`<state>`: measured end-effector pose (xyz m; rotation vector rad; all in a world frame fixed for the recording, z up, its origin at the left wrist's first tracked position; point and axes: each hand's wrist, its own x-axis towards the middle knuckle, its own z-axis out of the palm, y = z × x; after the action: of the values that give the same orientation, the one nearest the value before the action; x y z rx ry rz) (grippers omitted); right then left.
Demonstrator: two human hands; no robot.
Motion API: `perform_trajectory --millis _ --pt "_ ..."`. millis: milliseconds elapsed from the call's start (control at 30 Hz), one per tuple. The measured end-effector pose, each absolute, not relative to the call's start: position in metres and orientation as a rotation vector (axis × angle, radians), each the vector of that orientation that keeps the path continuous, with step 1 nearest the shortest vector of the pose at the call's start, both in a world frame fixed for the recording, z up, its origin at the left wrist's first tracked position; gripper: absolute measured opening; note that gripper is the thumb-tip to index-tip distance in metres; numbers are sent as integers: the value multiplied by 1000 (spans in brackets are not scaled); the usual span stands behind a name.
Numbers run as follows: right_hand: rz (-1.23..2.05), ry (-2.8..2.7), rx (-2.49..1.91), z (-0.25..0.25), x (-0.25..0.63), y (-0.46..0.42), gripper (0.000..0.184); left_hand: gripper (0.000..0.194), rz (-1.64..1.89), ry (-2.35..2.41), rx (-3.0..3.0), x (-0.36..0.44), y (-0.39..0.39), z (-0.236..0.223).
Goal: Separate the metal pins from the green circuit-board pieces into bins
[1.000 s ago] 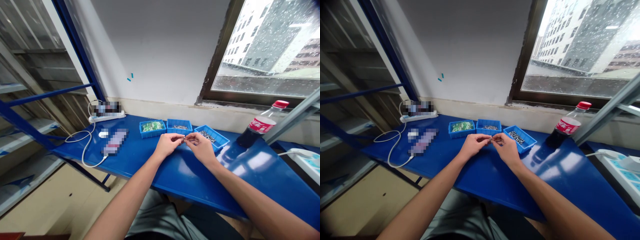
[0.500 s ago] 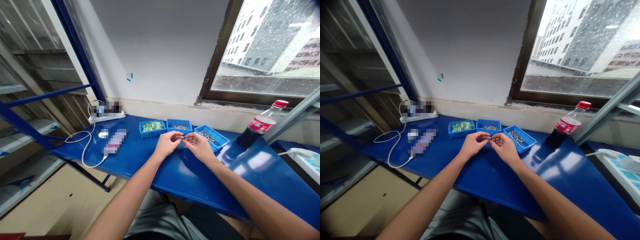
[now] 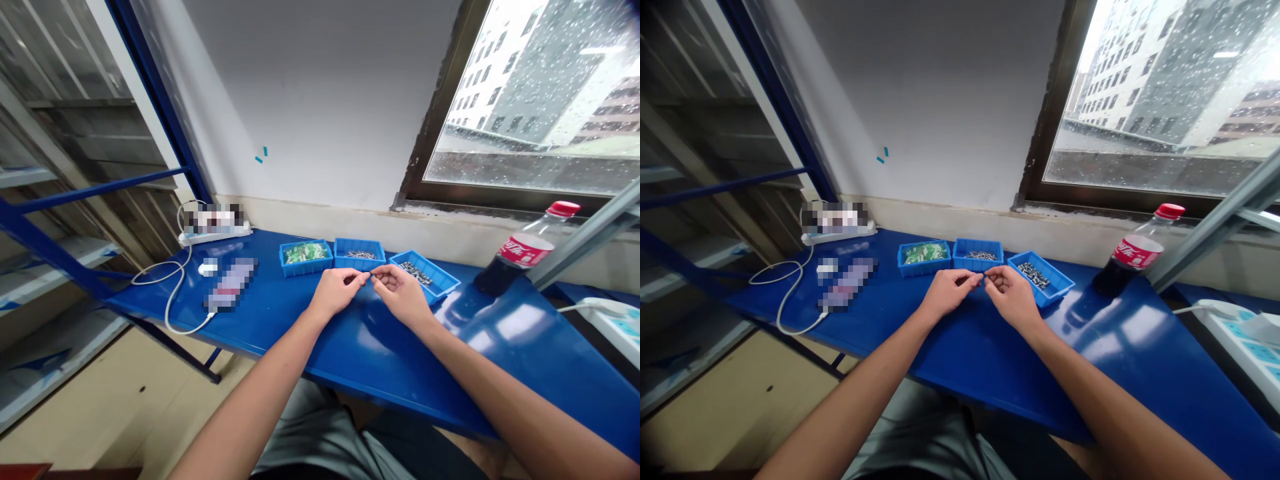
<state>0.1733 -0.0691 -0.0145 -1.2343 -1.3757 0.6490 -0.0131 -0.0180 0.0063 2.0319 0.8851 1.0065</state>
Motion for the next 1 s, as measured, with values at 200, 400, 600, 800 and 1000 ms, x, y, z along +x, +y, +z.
perform_trajectory --millis 200,400,600,800,1000 --pt "513 -1540 -1256 -12 172 -72 14 27 1001 849 2049 -13 -17 3" --pt "612 -1483 -1259 -18 174 -69 21 19 1011 887 2024 -12 -13 -1" --pt "757 -1382 -1216 -22 175 -65 36 19 1051 844 1966 -10 -11 -4" --pt "821 -1281 -1156 -18 173 -66 46 26 1087 793 1730 -7 -11 -6" --pt "952 -1212 -1075 -16 174 -65 47 33 1077 760 1767 -9 -10 -4"
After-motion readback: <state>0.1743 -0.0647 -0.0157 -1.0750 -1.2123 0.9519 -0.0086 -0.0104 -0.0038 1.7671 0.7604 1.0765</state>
